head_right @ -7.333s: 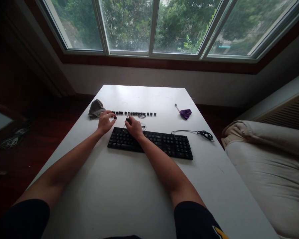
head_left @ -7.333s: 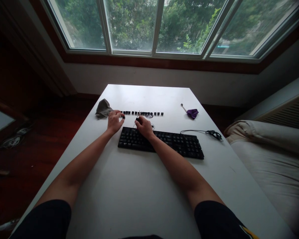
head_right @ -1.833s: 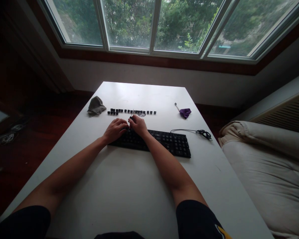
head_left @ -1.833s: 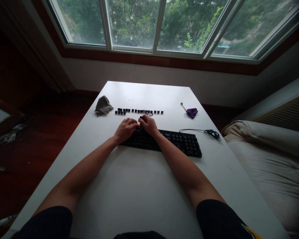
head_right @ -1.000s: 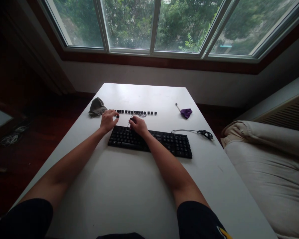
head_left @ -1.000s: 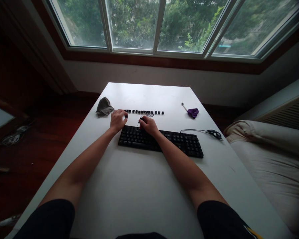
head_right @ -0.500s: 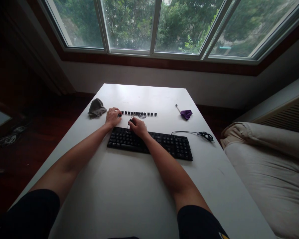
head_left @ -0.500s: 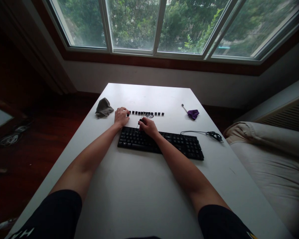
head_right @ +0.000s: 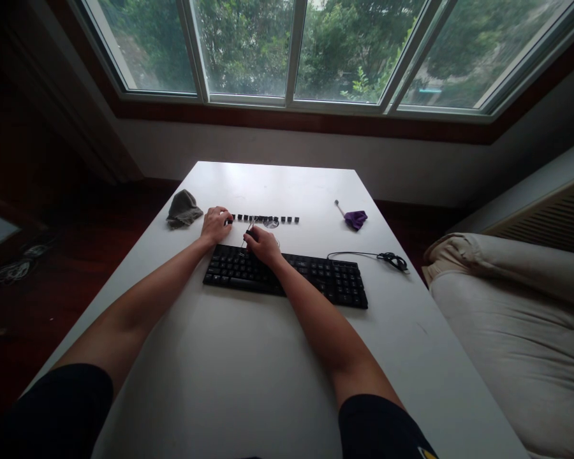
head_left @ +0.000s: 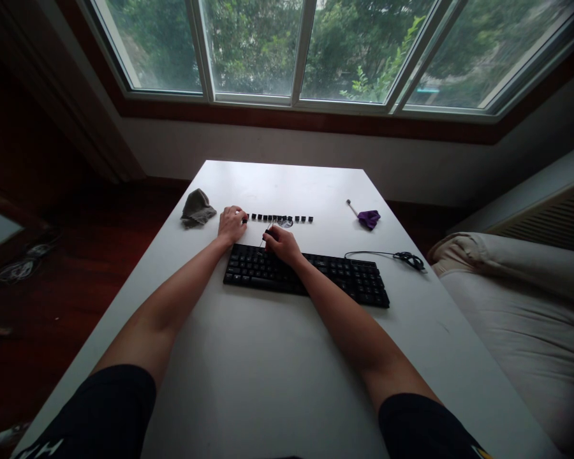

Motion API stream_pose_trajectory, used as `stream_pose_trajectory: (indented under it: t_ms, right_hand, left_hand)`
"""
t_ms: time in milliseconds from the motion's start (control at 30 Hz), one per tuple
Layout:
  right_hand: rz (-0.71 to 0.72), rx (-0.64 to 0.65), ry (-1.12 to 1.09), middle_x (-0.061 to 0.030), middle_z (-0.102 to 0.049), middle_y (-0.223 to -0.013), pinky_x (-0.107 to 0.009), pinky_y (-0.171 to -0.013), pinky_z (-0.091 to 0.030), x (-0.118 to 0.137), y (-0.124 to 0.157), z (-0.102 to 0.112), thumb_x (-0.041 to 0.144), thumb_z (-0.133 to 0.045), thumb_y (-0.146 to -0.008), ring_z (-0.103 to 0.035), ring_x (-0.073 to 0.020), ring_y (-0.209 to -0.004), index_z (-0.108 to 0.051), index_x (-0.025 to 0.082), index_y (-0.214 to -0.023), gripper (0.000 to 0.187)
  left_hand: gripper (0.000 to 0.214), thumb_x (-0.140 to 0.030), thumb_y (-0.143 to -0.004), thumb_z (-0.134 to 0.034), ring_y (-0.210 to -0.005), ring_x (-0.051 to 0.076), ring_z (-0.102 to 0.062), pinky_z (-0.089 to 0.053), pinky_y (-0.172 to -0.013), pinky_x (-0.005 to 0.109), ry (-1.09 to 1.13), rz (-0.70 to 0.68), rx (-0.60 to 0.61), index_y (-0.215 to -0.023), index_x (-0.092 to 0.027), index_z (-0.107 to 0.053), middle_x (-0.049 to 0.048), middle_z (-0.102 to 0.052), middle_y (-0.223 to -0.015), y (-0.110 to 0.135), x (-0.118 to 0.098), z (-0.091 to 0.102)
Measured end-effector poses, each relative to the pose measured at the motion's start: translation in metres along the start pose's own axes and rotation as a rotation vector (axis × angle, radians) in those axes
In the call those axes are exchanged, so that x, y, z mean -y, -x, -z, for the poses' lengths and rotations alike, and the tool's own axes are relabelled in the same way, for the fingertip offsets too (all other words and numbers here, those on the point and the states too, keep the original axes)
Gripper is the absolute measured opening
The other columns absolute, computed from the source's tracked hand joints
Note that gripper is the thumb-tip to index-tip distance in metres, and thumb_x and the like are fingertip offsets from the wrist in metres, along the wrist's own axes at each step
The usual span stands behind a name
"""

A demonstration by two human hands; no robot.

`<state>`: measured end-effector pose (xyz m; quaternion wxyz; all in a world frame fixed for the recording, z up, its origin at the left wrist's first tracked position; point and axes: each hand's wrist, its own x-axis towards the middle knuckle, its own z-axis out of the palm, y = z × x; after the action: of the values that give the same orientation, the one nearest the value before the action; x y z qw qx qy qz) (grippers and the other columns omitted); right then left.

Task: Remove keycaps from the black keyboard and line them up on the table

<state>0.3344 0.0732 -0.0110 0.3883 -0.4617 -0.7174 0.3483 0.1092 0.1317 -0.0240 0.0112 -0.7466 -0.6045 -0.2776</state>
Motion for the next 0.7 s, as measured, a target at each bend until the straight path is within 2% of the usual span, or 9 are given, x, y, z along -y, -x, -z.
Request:
stream_pose_trajectory:
  t_ms: [700]
  right_hand:
    - [0.031,0.009,-0.006,0.0029,-0.07,-0.064,-0.029,-0.069,-0.049,-0.0003,0.0012,0.0022,0.041,-0.06,-0.092,-0.066,-0.0179,-0.065,-0.06,0.025,-0.083,0.018]
  left_hand:
    - [0.017,-0.02,-0.083,-0.067,-0.123,0.033,-0.048,-0.04,-0.106,0.051,-0.017,-0.03,-0.024,-0.099,-0.025,-0.072,0.0097,-0.06,-0.125,0.0039,0.0033,0.0031]
